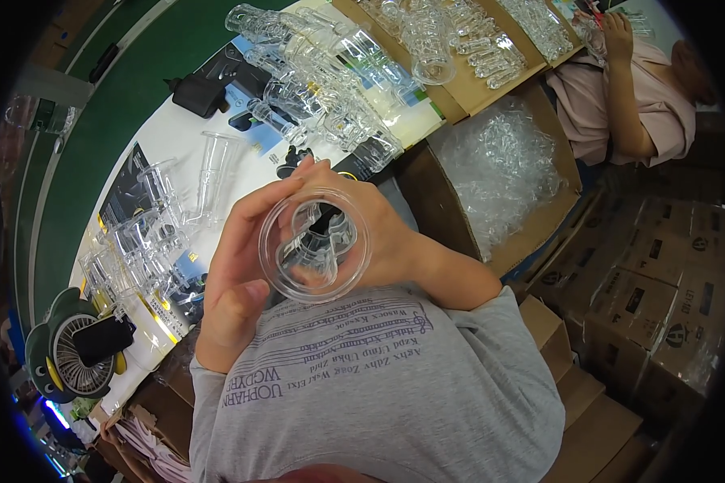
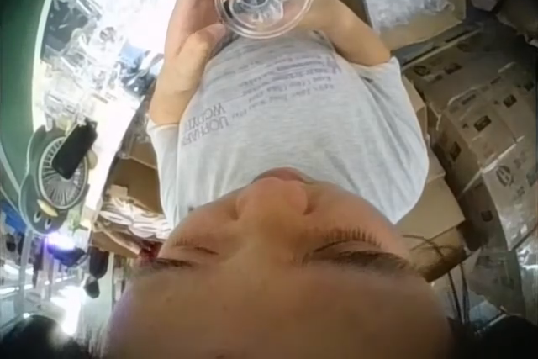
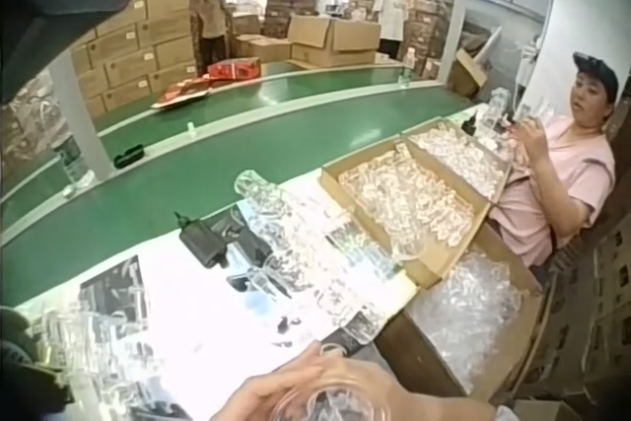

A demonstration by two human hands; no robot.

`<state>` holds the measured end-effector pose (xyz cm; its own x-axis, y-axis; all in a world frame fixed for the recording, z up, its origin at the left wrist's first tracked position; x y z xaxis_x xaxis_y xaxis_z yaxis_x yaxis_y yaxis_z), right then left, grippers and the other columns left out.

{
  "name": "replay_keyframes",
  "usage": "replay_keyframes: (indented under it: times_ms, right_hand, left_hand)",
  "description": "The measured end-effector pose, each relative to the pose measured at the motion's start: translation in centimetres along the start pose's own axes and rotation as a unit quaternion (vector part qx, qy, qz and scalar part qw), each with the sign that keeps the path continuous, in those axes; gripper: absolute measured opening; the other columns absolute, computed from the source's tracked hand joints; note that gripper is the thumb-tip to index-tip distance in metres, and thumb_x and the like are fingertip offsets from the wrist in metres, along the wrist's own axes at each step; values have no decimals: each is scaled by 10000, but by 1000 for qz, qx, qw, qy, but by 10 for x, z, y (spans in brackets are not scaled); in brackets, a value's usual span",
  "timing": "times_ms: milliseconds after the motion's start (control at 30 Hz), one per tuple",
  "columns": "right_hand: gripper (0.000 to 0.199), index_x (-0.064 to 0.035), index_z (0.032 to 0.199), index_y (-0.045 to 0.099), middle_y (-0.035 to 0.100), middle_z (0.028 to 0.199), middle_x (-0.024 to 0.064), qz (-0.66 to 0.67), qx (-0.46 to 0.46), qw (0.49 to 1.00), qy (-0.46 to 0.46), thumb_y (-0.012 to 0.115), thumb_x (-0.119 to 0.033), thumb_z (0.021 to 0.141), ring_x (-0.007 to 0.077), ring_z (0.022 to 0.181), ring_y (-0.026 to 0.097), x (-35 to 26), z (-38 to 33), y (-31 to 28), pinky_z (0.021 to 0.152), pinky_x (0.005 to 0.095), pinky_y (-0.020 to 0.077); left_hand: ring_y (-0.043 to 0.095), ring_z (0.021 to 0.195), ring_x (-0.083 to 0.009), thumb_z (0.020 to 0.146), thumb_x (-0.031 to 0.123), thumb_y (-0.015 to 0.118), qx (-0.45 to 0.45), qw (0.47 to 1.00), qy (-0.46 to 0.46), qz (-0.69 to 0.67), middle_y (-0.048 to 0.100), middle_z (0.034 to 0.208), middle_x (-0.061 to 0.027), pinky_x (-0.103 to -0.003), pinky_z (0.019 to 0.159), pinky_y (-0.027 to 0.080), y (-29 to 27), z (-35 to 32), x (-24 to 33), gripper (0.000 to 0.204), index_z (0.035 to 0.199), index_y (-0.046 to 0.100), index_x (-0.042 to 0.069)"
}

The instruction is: Picking up clear plastic components from a bin and placing them into containers on a production line.

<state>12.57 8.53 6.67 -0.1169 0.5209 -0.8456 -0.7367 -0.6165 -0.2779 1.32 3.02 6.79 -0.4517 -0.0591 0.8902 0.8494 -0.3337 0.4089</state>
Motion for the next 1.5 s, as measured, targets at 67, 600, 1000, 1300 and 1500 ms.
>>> replay_keyframes:
  times_ms: [67, 600, 1000, 1300, 1500]
  right_hand:
    - [503, -53, 1010, 544, 576, 876, 48, -6, 1, 1000, 4, 797, -131, 582, 190, 803, 581, 0, -1, -1, 721, 296, 458]
    - [448, -47, 994, 551, 576, 890, 66, -50, -14, 999, -5, 778, -229, 654, 222, 795, 575, 10, -9, 8, 713, 315, 453]
    - [443, -55, 978, 548, 576, 861, 67, 14, -14, 1000, 24, 782, -186, 626, 204, 779, 577, 12, -6, 7, 709, 302, 458]
    - [429, -54, 949, 580, 579, 900, 67, 15, -2, 999, 34, 795, -188, 602, 212, 815, 578, 16, -9, 10, 718, 311, 459]
    - [438, -36, 1001, 552, 577, 930, 89, -23, 2, 1000, 0, 758, -208, 655, 251, 828, 584, 16, -9, 10, 745, 335, 463]
  left_hand:
    - [78, 1391, -313, 605, 83, 418, -10, 1000, 3, 11, 241, 1431, -235, -422, 1114, 69, -2, 1, -1, 776, 1348, 243, -55]
    - [115, 1384, -327, 536, 25, 388, -17, 1000, 11, 5, 301, 1395, -249, -429, 1114, 97, -5, -2, -2, 772, 1301, 309, -47]
    - [140, 1381, -311, 551, 52, 416, 14, 999, -14, -27, 281, 1410, -239, -402, 1118, 70, -7, -7, -1, 804, 1336, 293, -66]
    - [146, 1382, -295, 558, 2, 407, 16, 999, -33, -29, 274, 1414, -236, -397, 1116, 85, -8, -5, 0, 778, 1328, 306, -47]
    - [133, 1385, -291, 549, -15, 388, 7, 999, -30, -35, 271, 1420, -226, -396, 1118, 78, -7, -4, 1, 787, 1329, 292, -48]
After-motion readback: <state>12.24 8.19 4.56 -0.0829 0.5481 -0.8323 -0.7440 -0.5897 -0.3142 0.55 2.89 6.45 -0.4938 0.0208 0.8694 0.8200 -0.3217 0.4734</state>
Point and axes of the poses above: each hand's wrist, its own z-axis towards the middle knuckle, its own y-axis out of the palm, x = y × z, the point moved 5 cm from there along z, towards the middle knuckle
